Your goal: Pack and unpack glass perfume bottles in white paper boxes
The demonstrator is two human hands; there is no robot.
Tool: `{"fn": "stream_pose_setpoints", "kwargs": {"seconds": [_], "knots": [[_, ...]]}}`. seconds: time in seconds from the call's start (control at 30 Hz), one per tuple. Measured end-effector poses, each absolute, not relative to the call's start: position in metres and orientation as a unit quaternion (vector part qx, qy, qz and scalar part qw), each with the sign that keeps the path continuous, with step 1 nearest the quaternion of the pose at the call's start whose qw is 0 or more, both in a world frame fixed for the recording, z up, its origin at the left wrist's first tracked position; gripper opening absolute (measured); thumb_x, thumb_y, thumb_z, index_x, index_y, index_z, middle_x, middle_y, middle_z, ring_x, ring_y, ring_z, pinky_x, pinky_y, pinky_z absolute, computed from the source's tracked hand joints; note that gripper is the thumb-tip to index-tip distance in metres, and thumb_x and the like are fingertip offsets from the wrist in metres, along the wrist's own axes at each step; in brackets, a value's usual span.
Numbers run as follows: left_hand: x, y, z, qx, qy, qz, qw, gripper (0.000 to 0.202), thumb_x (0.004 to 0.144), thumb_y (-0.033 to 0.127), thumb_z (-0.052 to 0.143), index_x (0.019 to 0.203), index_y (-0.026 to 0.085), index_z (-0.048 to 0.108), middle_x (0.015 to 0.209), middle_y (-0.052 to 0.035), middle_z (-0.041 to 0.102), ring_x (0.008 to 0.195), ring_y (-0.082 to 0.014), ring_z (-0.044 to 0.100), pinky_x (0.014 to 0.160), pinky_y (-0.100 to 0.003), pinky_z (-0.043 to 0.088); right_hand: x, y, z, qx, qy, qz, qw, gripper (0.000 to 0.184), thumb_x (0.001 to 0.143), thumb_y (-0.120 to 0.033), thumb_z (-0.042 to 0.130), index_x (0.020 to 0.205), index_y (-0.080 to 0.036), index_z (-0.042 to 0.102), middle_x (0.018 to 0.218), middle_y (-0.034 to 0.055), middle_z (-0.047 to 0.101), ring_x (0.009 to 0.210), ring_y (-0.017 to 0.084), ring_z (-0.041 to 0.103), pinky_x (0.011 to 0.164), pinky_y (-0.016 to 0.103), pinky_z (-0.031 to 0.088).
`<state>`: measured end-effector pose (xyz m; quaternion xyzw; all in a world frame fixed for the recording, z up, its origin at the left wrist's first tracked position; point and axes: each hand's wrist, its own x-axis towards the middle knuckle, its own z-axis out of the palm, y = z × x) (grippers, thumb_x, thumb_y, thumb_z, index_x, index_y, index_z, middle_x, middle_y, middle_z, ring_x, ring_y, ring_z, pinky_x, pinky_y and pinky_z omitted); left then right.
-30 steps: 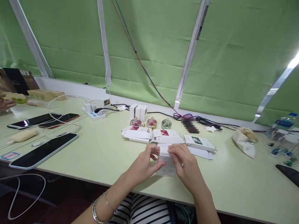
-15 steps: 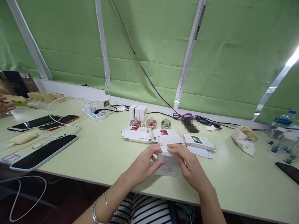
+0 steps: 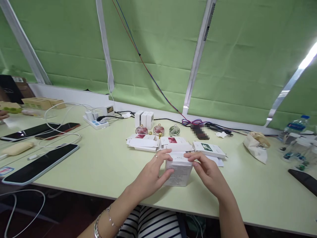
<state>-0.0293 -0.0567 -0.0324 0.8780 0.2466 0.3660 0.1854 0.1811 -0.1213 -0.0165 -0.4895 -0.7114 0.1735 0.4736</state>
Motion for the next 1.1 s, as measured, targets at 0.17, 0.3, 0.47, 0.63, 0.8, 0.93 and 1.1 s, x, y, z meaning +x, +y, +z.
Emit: {"fn": "stream_pose_setpoints", "kwargs": {"seconds": [0.17,0.3,0.47,0.63,0.8,0.93,1.1], "knots": [[-0.0228,-0.0584,-0.0258,0.882,0.229,0.367,0.187,0.016,0.089,0.023,0.046,0.105,0.024,0.046,0.123,-0.0077,0.052,0.115,-0.0201,0.050,0.092,-0.037,0.045,0.1840,-0.1218,-0.0168,-0.488,-0.715,0.180,0.467,0.017,0.091,-0.027,0.040,0.090,-0.022,0.056,0.109,0.0078,0.062,0.105,0.020,0.057,0.080,0.033,0.050],[-0.0211,-0.0579,-0.0287,0.877,0.227,0.379,0.187,0.015,0.089,0.023,0.045,0.104,0.024,0.048,0.120,-0.0076,0.056,0.113,-0.0193,0.052,0.091,-0.036,0.045,0.1855,-0.1214,-0.0168,-0.488,-0.720,0.168,0.464,0.016,0.090,-0.025,0.041,0.090,-0.021,0.057,0.108,0.0085,0.062,0.103,0.020,0.058,0.080,0.034,0.051],[-0.0200,-0.0560,-0.0339,0.873,0.219,0.394,0.185,0.015,0.089,0.024,0.045,0.104,0.023,0.049,0.120,-0.0088,0.056,0.113,-0.0199,0.051,0.091,-0.038,0.045,0.1854,-0.1217,-0.0170,-0.489,-0.724,0.150,0.462,0.017,0.089,-0.024,0.041,0.090,-0.021,0.057,0.107,0.0086,0.063,0.101,0.021,0.059,0.080,0.035,0.051],[-0.0196,-0.0559,-0.0343,0.872,0.211,0.404,0.178,0.014,0.089,0.022,0.046,0.103,0.023,0.050,0.119,-0.0086,0.055,0.112,-0.0192,0.051,0.092,-0.037,0.045,0.1837,-0.1231,-0.0169,-0.494,-0.730,0.133,0.454,0.018,0.089,-0.021,0.040,0.091,-0.021,0.057,0.106,0.0073,0.063,0.101,0.020,0.059,0.080,0.034,0.050],[-0.0198,-0.0552,-0.0316,0.875,0.215,0.396,0.176,0.014,0.089,0.022,0.046,0.103,0.023,0.049,0.117,-0.0077,0.056,0.111,-0.0181,0.051,0.092,-0.035,0.045,0.1804,-0.1211,-0.0169,-0.496,-0.731,0.097,0.459,0.018,0.090,-0.021,0.039,0.092,-0.022,0.056,0.103,0.0059,0.064,0.098,0.019,0.059,0.081,0.034,0.049],[-0.0188,-0.0552,-0.0312,0.876,0.218,0.394,0.173,0.014,0.090,0.021,0.044,0.104,0.023,0.048,0.117,-0.0071,0.056,0.113,-0.0176,0.050,0.093,-0.033,0.044,0.1817,-0.1190,-0.0183,-0.489,-0.732,0.095,0.465,0.018,0.090,-0.021,0.039,0.092,-0.022,0.057,0.104,0.0059,0.063,0.099,0.018,0.059,0.081,0.033,0.049],[-0.0181,-0.0572,-0.0331,0.880,0.209,0.390,0.173,0.017,0.090,0.018,0.043,0.105,0.024,0.047,0.121,-0.0077,0.053,0.116,-0.0177,0.048,0.094,-0.033,0.044,0.1850,-0.1217,-0.0179,-0.487,-0.741,0.090,0.452,0.018,0.087,-0.016,0.040,0.090,-0.021,0.058,0.103,0.0060,0.064,0.097,0.019,0.060,0.080,0.033,0.050]]}}
